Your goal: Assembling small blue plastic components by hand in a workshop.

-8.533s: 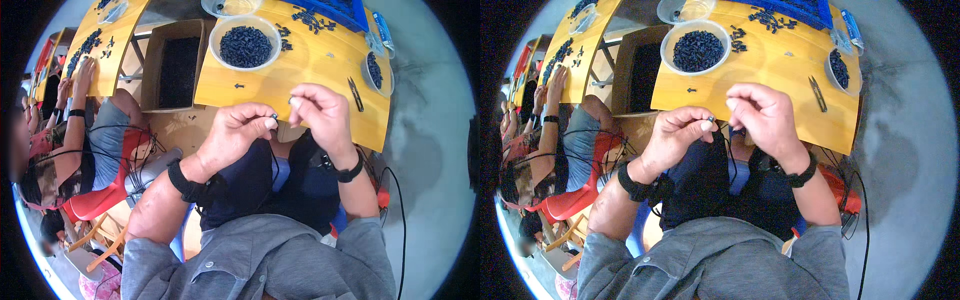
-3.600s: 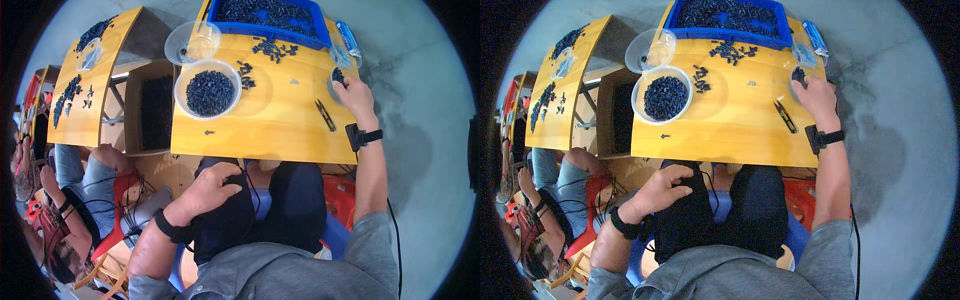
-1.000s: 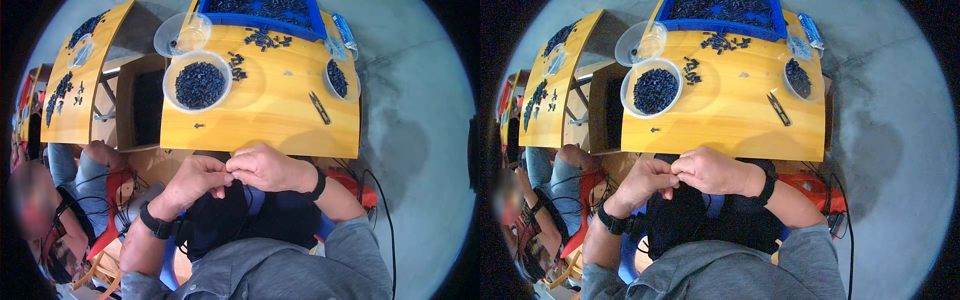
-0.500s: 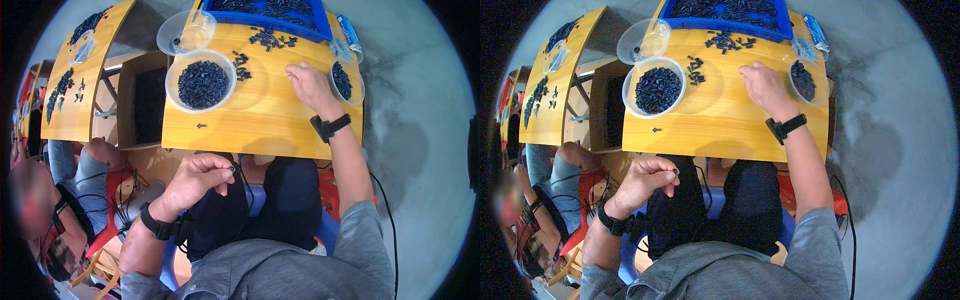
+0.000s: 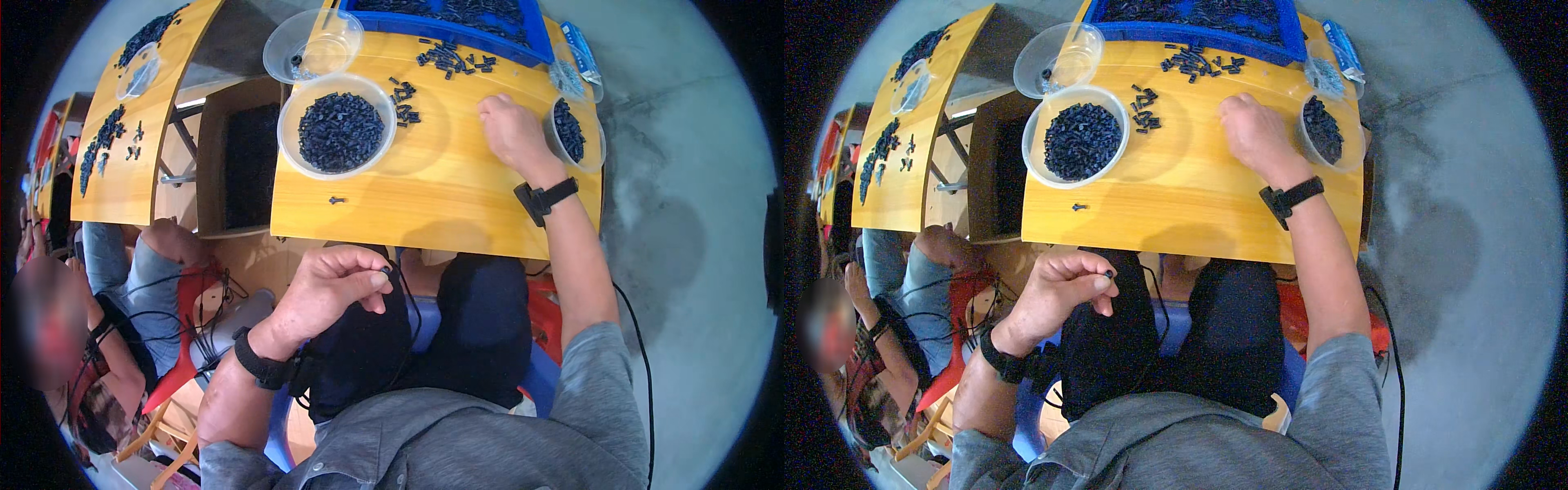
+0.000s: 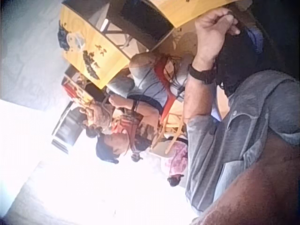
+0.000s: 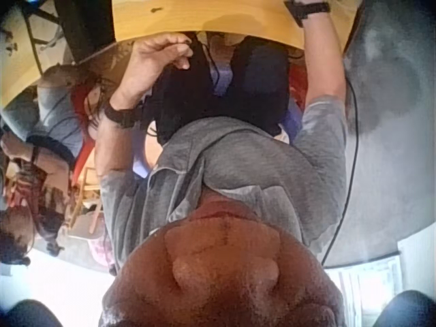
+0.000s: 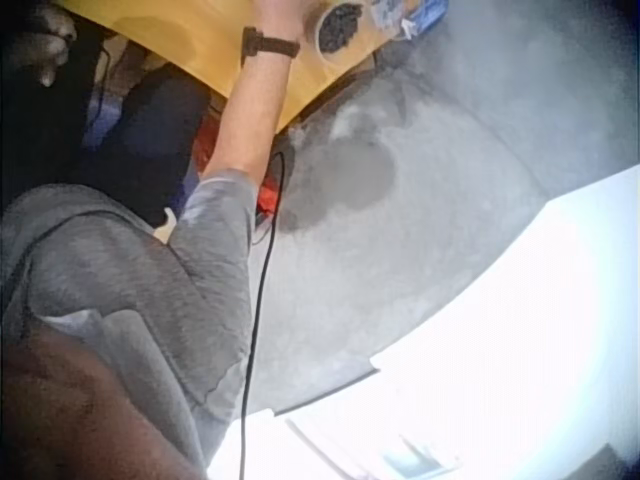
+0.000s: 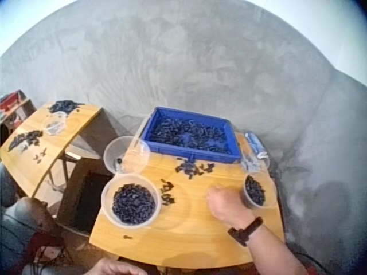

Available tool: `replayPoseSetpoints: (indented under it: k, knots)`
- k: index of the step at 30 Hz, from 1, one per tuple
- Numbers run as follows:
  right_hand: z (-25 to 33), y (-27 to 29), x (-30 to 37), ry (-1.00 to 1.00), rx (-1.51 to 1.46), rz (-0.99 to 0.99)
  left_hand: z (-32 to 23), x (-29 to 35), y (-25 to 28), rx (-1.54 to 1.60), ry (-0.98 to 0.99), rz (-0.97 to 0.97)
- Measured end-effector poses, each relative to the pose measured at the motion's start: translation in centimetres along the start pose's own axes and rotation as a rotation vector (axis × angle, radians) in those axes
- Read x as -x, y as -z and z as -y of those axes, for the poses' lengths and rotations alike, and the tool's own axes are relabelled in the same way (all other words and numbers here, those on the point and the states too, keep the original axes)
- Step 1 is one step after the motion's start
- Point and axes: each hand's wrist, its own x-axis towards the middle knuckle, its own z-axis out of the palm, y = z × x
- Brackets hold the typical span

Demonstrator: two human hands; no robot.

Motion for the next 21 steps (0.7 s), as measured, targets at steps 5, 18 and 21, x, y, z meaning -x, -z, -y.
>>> replayPoseSetpoints:
  k: [5, 18, 21]
  knots:
    - [1.1, 0.8, 0.8, -0.256, -0.452, -0.148, 0.8, -0.1, -0.1, -0.062, -0.052, 0.001]
    - [12.8, 2.7, 6.5, -0.492, -1.586, 0.103, 0.6, 0.2, -0.6, -0.026, -0.282, -0.081]
    - [15.0, 2.8, 8.0, -0.458, -1.53, 0.072, 0.7, 0.2, -0.6, -0.022, -0.353, -0.073]
